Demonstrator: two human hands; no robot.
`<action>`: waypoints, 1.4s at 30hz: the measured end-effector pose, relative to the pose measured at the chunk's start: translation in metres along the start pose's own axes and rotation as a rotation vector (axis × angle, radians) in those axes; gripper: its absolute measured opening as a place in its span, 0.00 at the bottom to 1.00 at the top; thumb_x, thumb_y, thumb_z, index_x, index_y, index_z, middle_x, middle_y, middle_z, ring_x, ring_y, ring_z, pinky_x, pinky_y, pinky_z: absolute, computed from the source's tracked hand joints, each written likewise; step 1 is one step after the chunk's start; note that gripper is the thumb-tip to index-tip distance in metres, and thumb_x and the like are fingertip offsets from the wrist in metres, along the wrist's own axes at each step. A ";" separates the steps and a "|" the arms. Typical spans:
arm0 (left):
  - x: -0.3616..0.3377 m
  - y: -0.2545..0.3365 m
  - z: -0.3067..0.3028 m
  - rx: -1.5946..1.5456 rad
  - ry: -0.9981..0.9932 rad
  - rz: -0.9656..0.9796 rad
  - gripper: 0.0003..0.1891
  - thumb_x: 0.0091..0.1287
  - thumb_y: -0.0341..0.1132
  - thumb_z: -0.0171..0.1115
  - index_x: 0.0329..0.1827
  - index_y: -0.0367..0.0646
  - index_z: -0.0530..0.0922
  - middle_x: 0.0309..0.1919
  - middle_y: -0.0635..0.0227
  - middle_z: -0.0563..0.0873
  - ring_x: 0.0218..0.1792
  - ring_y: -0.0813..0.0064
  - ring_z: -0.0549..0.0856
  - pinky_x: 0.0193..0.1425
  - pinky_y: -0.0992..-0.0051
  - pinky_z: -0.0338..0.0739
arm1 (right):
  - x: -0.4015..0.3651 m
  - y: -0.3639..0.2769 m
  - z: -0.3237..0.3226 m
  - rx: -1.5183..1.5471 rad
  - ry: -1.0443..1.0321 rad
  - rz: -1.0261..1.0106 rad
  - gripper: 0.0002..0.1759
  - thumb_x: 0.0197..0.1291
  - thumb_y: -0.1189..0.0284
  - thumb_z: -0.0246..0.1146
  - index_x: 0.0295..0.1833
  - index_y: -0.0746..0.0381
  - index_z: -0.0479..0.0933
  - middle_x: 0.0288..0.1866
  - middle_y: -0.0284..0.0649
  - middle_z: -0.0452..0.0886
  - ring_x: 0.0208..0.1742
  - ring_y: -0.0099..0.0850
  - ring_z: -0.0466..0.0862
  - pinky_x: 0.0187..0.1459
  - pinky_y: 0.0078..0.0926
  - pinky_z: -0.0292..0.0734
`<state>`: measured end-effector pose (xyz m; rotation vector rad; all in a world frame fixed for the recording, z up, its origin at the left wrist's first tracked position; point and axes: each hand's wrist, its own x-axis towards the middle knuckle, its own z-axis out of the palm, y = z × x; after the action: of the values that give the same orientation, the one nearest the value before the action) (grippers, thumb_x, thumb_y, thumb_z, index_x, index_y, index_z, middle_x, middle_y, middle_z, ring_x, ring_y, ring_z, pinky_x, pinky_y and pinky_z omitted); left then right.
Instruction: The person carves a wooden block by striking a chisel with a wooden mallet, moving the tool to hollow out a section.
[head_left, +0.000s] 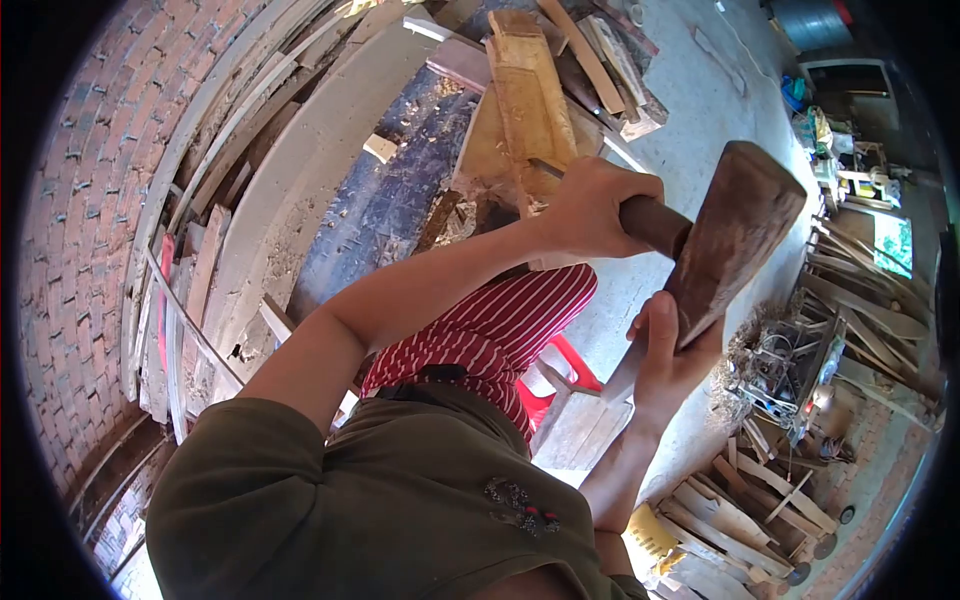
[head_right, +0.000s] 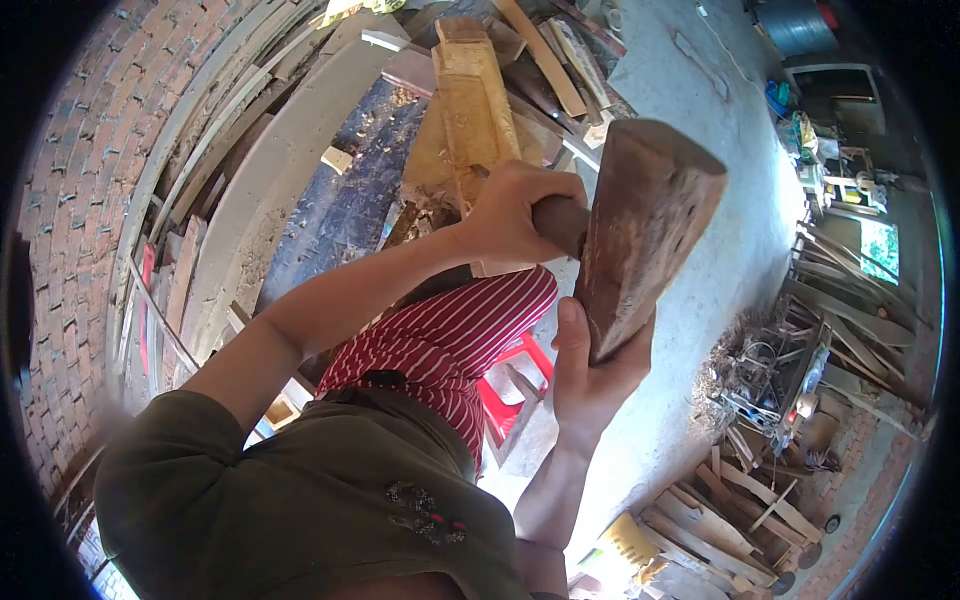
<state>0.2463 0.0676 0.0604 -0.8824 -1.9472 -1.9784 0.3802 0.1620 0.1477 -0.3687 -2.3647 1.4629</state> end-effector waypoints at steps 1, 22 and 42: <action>0.007 -0.004 0.001 0.040 0.037 0.015 0.14 0.44 0.36 0.78 0.28 0.45 0.80 0.19 0.63 0.80 0.23 0.58 0.82 0.30 0.68 0.74 | 0.000 0.002 -0.002 0.010 0.008 0.003 0.21 0.67 0.67 0.65 0.56 0.70 0.69 0.23 0.37 0.75 0.20 0.23 0.74 0.24 0.21 0.70; 0.013 -0.008 0.015 0.081 0.071 0.021 0.16 0.42 0.38 0.80 0.30 0.48 0.81 0.20 0.65 0.83 0.23 0.61 0.84 0.29 0.67 0.75 | 0.004 -0.005 -0.005 -0.054 0.026 0.054 0.17 0.64 0.73 0.64 0.52 0.71 0.71 0.24 0.38 0.77 0.21 0.24 0.76 0.24 0.21 0.72; 0.019 0.003 0.026 0.073 0.073 0.025 0.14 0.45 0.45 0.77 0.27 0.51 0.80 0.17 0.68 0.81 0.22 0.61 0.85 0.28 0.65 0.76 | -0.005 0.005 -0.015 0.083 0.090 0.074 0.26 0.70 0.57 0.63 0.53 0.72 0.70 0.20 0.39 0.74 0.18 0.24 0.74 0.22 0.21 0.68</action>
<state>0.2401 0.0972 0.0718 -0.8008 -1.9448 -1.8854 0.3915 0.1746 0.1484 -0.4951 -2.2344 1.5395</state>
